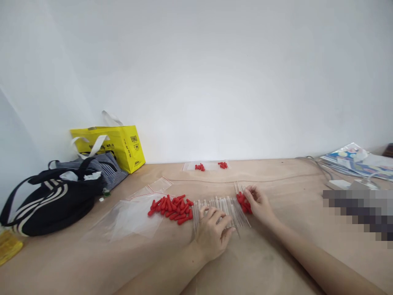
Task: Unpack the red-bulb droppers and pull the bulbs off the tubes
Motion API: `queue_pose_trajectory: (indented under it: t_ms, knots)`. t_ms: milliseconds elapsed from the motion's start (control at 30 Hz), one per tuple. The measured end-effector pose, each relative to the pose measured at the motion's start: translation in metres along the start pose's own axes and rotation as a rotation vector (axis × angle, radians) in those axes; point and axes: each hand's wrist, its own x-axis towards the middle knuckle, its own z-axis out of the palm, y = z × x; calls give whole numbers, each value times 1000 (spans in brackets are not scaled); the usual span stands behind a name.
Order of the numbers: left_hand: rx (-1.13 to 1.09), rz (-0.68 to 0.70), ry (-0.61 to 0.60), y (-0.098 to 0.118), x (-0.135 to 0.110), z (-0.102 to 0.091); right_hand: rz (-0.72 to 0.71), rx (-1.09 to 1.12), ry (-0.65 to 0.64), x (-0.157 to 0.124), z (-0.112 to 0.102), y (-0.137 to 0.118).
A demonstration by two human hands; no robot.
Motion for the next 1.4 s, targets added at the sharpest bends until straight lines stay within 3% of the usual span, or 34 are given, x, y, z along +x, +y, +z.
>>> queue_pose_trajectory:
  t_ms: [100,333,467,567,667,867,967,1133,1400]
  knots:
    - [-5,-68,34,-1,-2,-9,78,237,-161,-19,15,-20]
    - [80,-174,85,-12,-6,-18,189,434,-463,-40,28,-43]
    - [92,-138,75,-18,-10,-18,209,488,-570,-44,30,-45]
    - [114,-109,108,-24,-15,-18,177,387,-543,-46,30,-44]
    - [135,-93,147,-32,-21,-23,19,131,-386,-48,26,-41]
    - [155,-69,207,-37,-27,-32,-695,-542,-233,-52,27,-41]
    - [116,17,189,-36,-28,-28,-897,-705,-200,-56,35,-40]
    - [115,79,181,-38,-27,-25,-1002,-743,-206,-59,39,-39]
    - [182,154,125,-43,-31,-33,-1028,-693,-196,-61,36,-44]
